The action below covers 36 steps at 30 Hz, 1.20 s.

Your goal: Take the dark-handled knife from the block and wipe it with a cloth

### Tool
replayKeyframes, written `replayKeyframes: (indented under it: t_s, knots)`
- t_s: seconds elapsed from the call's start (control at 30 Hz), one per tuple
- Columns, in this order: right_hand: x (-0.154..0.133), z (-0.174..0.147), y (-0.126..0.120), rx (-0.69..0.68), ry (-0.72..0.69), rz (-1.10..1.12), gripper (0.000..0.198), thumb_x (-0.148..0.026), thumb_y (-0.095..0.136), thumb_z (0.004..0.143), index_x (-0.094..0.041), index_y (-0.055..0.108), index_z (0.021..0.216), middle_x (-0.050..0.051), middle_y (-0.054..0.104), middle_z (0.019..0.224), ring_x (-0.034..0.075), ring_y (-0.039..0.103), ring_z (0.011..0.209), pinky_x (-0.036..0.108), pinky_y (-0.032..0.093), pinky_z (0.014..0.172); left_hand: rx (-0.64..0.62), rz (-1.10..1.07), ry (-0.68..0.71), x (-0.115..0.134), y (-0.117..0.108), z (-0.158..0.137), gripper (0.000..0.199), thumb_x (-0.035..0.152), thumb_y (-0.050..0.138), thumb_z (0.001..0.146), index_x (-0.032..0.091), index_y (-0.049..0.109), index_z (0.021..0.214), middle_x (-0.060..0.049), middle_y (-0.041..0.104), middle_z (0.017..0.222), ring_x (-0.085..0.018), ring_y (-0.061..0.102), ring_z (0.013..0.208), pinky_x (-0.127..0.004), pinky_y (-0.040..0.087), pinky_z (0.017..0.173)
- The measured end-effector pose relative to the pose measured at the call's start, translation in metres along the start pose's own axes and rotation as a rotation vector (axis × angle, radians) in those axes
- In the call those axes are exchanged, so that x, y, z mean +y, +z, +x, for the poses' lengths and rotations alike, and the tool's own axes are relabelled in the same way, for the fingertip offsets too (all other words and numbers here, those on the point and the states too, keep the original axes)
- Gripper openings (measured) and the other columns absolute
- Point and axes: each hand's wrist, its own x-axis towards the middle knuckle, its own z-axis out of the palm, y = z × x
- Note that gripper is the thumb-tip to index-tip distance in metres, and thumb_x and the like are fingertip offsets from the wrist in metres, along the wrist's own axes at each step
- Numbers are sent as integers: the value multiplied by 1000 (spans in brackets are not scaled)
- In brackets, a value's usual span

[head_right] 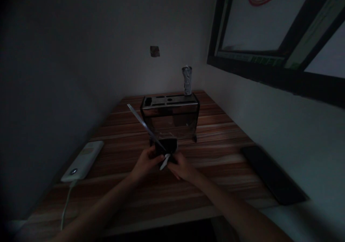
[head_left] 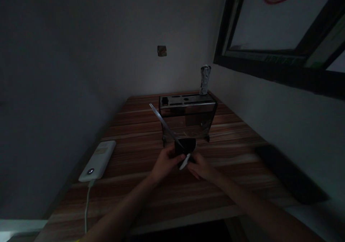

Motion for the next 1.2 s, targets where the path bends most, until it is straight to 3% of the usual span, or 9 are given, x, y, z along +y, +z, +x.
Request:
replayKeyframes:
  t_s: [0.13,0.33,0.57,0.63,0.87,1.1,1.2]
  knots:
    - [4,3,1,31,15,-35,26,-41,50,74,-19,46,62,-10,37,34,5,31,26,16,21,28,49,52,11,-6,0,0,27,30,76,58,13,67,78,-2,67,72,-16,59,65,-24,47,64]
    - [4,4,1,94,2,-79,25,-40,54,74,-18,47,64,-9,39,39,5,34,31,16,24,32,187,93,82,-2,4,-3,28,30,74,60,14,66,82,-2,67,76,-16,60,70,-23,47,63]
    - [-1,3,1,71,-33,-111,33,-48,54,77,-15,56,72,-7,41,43,5,35,36,18,25,35,274,14,159,-3,2,-3,32,35,71,65,16,64,90,-2,67,82,-15,60,75,-22,47,66]
    - [1,3,2,81,-36,-107,35,-50,55,76,-15,55,70,-7,41,43,5,35,36,18,25,35,244,7,145,-3,1,-3,34,37,70,66,16,64,92,-2,67,84,-15,60,76,-22,47,67]
    - [15,6,-1,112,42,-76,31,-47,56,75,-17,50,68,-9,39,40,5,34,31,17,24,30,-36,38,49,3,-3,-4,42,32,74,64,16,63,100,-4,67,92,-17,60,82,-25,47,73]
    - [10,5,1,140,-69,-121,17,-32,57,75,-16,53,71,-7,43,45,6,37,38,17,27,36,56,107,91,-8,-3,0,38,35,73,63,14,63,93,-4,67,84,-18,60,78,-27,48,72]
    - [8,5,1,157,-60,-123,13,-28,56,75,-16,56,75,-8,41,44,7,38,40,18,30,39,67,180,140,-8,-1,-3,35,39,65,71,14,62,96,-5,67,89,-19,60,83,-28,48,75]
